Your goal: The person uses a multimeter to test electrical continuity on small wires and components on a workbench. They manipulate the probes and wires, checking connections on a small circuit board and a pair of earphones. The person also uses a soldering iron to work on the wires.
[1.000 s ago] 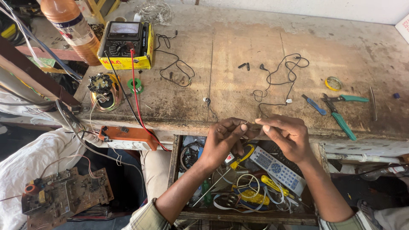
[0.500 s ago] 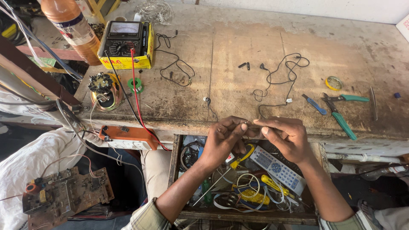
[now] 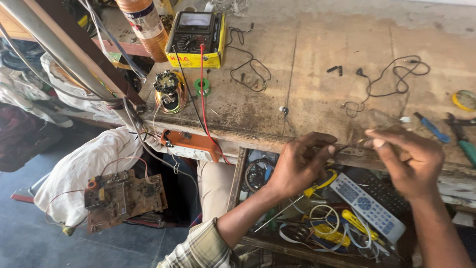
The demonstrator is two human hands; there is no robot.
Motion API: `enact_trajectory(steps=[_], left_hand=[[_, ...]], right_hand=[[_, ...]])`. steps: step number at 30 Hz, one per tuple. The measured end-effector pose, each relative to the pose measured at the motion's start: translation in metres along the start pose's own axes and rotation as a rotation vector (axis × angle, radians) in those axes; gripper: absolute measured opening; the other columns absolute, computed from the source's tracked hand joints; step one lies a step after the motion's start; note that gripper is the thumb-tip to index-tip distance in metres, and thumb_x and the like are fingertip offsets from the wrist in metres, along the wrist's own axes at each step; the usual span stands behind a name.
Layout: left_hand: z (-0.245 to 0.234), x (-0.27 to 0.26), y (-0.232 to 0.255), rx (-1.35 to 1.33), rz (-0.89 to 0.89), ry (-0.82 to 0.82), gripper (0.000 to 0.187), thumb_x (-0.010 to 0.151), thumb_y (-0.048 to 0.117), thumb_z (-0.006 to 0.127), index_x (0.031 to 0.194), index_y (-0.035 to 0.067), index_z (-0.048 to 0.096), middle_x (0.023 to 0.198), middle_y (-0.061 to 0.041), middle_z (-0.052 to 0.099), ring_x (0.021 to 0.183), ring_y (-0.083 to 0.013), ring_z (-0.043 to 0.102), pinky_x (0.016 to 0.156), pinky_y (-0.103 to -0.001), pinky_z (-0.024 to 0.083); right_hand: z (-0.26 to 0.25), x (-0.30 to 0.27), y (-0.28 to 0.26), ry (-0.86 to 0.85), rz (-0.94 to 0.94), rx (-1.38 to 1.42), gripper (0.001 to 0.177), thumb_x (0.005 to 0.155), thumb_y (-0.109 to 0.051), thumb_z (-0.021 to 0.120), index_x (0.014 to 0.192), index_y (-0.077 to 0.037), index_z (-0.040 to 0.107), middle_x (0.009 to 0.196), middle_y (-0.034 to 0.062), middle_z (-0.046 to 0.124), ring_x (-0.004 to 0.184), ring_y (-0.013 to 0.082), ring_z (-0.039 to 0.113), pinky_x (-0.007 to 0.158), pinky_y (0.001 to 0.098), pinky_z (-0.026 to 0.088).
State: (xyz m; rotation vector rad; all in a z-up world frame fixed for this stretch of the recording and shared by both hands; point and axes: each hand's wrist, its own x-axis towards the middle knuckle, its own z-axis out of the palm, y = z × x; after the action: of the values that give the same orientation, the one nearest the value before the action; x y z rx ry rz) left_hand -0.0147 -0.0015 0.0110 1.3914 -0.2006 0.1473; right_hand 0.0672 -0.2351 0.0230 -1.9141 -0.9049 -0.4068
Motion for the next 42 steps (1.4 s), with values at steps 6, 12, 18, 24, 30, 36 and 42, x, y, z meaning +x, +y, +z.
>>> enact_trajectory(steps=[6,12,18,24,30,36,42], left_hand=[[-0.034,0.021,0.012,0.378,0.414,0.326,0.011,0.103,0.004,0.063,0.114,0.006,0.066,0.089,-0.005,0.070,0.067,-0.0087,0.068,0.056,-0.025,0.056],[-0.104,0.068,0.030,1.009,0.609,0.531,0.019,0.081,0.003,0.071,0.099,0.001,0.067,0.102,-0.015,0.063,0.093,-0.0329,0.063,0.083,-0.044,0.053],[-0.114,0.092,0.014,1.066,0.446,0.480,0.006,0.087,0.004,0.065,0.089,-0.001,0.067,0.099,-0.018,0.062,0.094,-0.0365,0.061,0.086,-0.048,0.049],[-0.113,0.083,0.024,0.958,0.385,0.483,0.005,0.091,0.003,0.065,0.088,-0.001,0.066,0.091,-0.013,0.067,0.076,-0.0251,0.067,0.070,-0.039,0.052],[-0.117,0.048,0.043,0.032,0.008,0.447,0.014,0.094,0.016,0.072,0.101,0.004,0.072,0.084,-0.005,0.073,0.063,-0.0086,0.055,0.053,-0.026,0.041],[-0.101,0.002,0.025,-0.410,0.025,0.404,0.014,0.099,0.016,0.072,0.101,0.002,0.069,0.090,-0.008,0.075,0.076,-0.0129,0.066,0.071,-0.029,0.053],[-0.078,-0.017,0.004,-0.554,-0.032,0.511,0.016,0.098,0.014,0.070,0.105,0.000,0.071,0.092,-0.010,0.076,0.075,-0.0136,0.067,0.071,-0.030,0.055]], right_hand=[[0.003,0.010,-0.009,0.022,0.092,-0.243,0.018,0.102,-0.004,0.066,0.117,-0.004,0.075,0.101,0.0117,0.074,0.075,0.0105,0.065,0.059,0.0220,0.046],[0.004,0.012,0.003,-0.089,-0.042,-0.353,0.015,0.102,-0.014,0.071,0.116,-0.009,0.076,0.105,0.0081,0.076,0.087,0.0138,0.073,0.074,0.0243,0.056],[0.004,0.014,0.002,-0.120,-0.073,-0.444,0.021,0.096,-0.020,0.074,0.114,-0.010,0.077,0.110,0.0061,0.076,0.102,0.0184,0.072,0.090,0.0309,0.057],[0.003,0.015,-0.005,-0.101,-0.112,-0.448,0.020,0.095,-0.020,0.073,0.113,-0.011,0.077,0.116,0.0052,0.075,0.113,0.0205,0.070,0.099,0.0331,0.055],[0.000,0.009,0.007,-0.074,-0.040,-0.352,0.022,0.096,-0.020,0.071,0.114,-0.007,0.075,0.115,0.0090,0.074,0.115,0.0206,0.070,0.099,0.0341,0.057],[-0.004,0.000,0.031,-0.094,-0.080,-0.420,0.017,0.102,-0.023,0.070,0.108,-0.008,0.075,0.114,0.0095,0.075,0.115,0.0198,0.072,0.101,0.0333,0.059],[0.005,0.006,0.012,-0.085,-0.199,-0.313,0.014,0.102,-0.021,0.068,0.110,-0.010,0.073,0.116,0.0087,0.074,0.111,0.0197,0.073,0.095,0.0305,0.060]])
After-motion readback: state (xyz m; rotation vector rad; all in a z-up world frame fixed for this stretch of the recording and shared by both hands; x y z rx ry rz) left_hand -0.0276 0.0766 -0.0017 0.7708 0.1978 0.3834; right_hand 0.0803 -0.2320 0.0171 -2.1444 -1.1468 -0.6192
